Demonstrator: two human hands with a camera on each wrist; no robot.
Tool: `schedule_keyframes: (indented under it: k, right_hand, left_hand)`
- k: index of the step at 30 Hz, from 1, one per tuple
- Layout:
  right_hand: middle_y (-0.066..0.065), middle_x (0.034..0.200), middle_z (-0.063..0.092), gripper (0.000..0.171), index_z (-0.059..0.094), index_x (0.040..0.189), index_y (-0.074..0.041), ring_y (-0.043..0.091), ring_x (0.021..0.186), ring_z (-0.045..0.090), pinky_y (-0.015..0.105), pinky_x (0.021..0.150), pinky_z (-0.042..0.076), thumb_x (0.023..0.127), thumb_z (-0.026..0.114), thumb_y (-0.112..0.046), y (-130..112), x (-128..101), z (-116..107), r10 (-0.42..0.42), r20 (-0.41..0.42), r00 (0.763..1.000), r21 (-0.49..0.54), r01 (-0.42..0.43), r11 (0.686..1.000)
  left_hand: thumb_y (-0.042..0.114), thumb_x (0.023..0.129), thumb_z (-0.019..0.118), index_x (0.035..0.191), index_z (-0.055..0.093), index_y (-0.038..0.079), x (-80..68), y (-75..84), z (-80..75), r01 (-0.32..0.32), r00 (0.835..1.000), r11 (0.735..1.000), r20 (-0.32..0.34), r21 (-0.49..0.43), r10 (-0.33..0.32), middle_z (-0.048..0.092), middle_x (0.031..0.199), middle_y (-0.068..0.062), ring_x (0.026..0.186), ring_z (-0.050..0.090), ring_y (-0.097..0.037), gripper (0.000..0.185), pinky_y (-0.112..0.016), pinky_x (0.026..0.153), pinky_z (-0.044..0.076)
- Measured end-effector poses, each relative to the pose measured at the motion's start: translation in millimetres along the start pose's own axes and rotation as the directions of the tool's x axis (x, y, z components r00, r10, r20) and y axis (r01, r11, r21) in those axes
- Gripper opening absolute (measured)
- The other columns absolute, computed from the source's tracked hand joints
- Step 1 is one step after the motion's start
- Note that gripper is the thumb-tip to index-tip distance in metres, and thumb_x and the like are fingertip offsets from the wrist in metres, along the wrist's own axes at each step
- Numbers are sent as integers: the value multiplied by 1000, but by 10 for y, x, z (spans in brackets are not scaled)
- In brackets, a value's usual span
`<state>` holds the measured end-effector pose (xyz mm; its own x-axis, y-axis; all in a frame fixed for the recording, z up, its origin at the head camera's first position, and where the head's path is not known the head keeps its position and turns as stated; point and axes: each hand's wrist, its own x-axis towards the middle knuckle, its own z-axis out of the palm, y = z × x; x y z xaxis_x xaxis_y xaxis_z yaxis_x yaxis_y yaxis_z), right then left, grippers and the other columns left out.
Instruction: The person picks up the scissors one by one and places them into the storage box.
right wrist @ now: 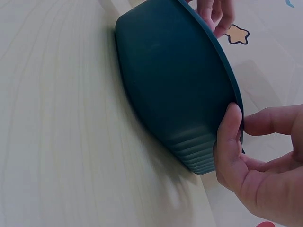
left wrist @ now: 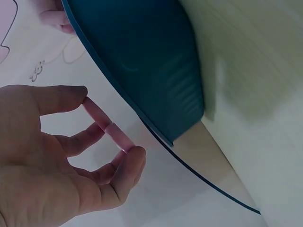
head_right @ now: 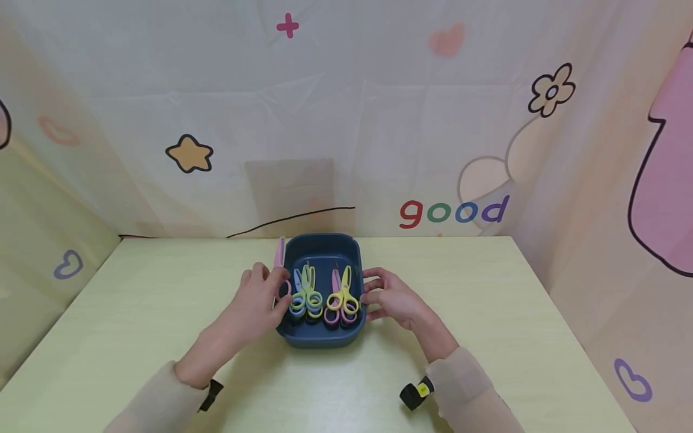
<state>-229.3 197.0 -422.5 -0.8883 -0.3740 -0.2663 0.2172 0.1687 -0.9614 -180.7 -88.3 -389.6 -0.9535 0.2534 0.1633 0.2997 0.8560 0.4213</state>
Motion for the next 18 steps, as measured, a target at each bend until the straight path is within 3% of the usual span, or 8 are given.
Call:
schedule_keyframes:
  k: [8,18]
  right_hand:
    - [22,119,48,56,34,149,3,29,96,58,36,73,60,98,57,4,-7,-8,-4,1,0,1000,6,-1,1000]
    - [21,119,48,59,32,150,5,28,96,58,36,73,60,97,58,3,-6,-20,10,-6,6,1000,8,6,1000]
  left_hand:
    - [20,98,68,124,58,1,93,187,107,-32,999,998,-11,46,32,47,107,-21,97,44,-37,34,-43,73,49]
    - [25,99,67,133,56,0,208,328,264,-54,998,984,50,168,47,52,114,-27,99,49,-38,43,-45,77,54]
